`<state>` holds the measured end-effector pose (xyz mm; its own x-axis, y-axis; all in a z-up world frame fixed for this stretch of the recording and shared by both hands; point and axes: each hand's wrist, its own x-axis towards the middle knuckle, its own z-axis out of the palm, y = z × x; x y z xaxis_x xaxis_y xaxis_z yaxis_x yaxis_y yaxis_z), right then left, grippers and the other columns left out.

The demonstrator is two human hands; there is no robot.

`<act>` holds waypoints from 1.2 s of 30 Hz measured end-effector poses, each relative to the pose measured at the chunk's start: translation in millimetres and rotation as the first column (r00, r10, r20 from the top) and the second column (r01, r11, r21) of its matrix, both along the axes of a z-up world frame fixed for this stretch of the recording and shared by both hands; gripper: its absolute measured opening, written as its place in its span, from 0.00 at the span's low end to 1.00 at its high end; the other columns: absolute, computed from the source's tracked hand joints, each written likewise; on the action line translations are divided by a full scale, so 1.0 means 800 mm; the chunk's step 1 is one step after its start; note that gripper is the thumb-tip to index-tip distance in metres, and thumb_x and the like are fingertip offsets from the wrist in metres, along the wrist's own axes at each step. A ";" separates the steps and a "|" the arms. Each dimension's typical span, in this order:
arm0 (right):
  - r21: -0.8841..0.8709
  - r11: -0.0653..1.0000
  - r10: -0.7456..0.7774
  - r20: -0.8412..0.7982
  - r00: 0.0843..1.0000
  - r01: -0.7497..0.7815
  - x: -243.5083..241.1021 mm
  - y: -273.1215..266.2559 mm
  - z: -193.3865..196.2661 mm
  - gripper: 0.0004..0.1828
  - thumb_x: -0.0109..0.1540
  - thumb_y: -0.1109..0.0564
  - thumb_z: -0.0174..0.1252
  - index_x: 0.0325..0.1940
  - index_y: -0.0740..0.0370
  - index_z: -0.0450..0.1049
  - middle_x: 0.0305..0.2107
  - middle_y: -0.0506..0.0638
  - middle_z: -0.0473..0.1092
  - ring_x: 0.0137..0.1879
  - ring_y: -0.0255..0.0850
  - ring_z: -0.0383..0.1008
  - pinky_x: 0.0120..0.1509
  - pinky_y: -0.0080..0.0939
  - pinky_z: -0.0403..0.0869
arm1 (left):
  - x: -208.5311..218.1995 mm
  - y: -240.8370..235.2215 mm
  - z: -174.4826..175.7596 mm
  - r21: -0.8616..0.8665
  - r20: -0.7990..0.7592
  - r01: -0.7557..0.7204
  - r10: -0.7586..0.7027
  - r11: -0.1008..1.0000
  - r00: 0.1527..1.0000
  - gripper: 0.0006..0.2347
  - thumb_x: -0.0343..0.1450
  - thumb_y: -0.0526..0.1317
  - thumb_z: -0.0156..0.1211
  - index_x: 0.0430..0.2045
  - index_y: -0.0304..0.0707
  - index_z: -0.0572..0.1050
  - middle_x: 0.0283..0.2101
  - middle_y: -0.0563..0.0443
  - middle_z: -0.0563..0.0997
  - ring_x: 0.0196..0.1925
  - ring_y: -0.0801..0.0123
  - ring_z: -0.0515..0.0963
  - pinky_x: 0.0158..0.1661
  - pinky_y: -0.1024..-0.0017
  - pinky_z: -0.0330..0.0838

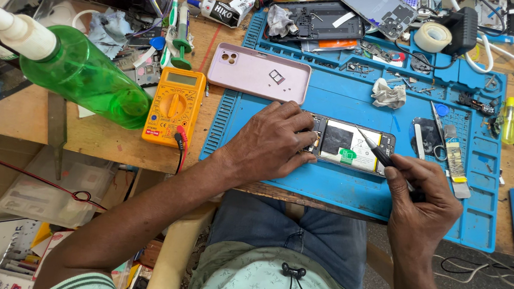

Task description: The person cleans the internal components of a disassembled smartphone using a cloth and tweezers. They wipe the battery and surrounding areas, then use tweezers to remove small debris from the motherboard and connectors.

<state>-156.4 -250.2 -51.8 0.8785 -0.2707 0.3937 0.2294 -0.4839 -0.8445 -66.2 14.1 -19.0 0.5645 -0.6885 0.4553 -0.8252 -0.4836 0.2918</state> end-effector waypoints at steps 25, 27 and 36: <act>-0.016 0.999 -0.047 0.011 0.999 0.048 -0.004 -0.006 -0.005 0.09 0.68 0.67 0.68 0.53 0.67 0.80 0.42 0.51 0.75 0.44 0.31 0.73 0.44 0.27 0.68 | 0.094 0.031 0.008 -0.109 -0.137 -0.405 0.390 0.908 0.911 0.05 0.71 0.38 0.64 0.29 0.35 0.79 0.35 0.44 0.77 0.42 0.49 0.78 0.42 0.54 0.74; 0.001 0.999 -0.037 0.014 0.999 0.037 -0.009 -0.008 -0.006 0.09 0.68 0.67 0.68 0.52 0.67 0.80 0.43 0.51 0.75 0.46 0.31 0.74 0.48 0.28 0.72 | 0.089 0.024 0.001 -0.070 -0.116 -0.443 0.433 0.894 0.894 0.04 0.71 0.38 0.64 0.30 0.37 0.79 0.35 0.45 0.77 0.42 0.50 0.78 0.42 0.54 0.74; 0.029 0.999 -0.019 0.010 1.000 0.019 -0.005 -0.004 0.005 0.09 0.68 0.67 0.67 0.52 0.66 0.79 0.43 0.50 0.75 0.48 0.31 0.75 0.53 0.29 0.74 | 0.022 -0.005 -0.001 -0.047 -0.266 -0.061 0.047 0.997 0.963 0.10 0.65 0.40 0.71 0.35 0.40 0.77 0.38 0.49 0.74 0.46 0.55 0.75 0.46 0.59 0.72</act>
<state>-160.7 -253.1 -48.1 0.8690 -0.2990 0.3944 0.2290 -0.4635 -0.8560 -48.9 10.3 -19.9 0.7054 -0.6323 0.3203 -0.6881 -0.5026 0.5233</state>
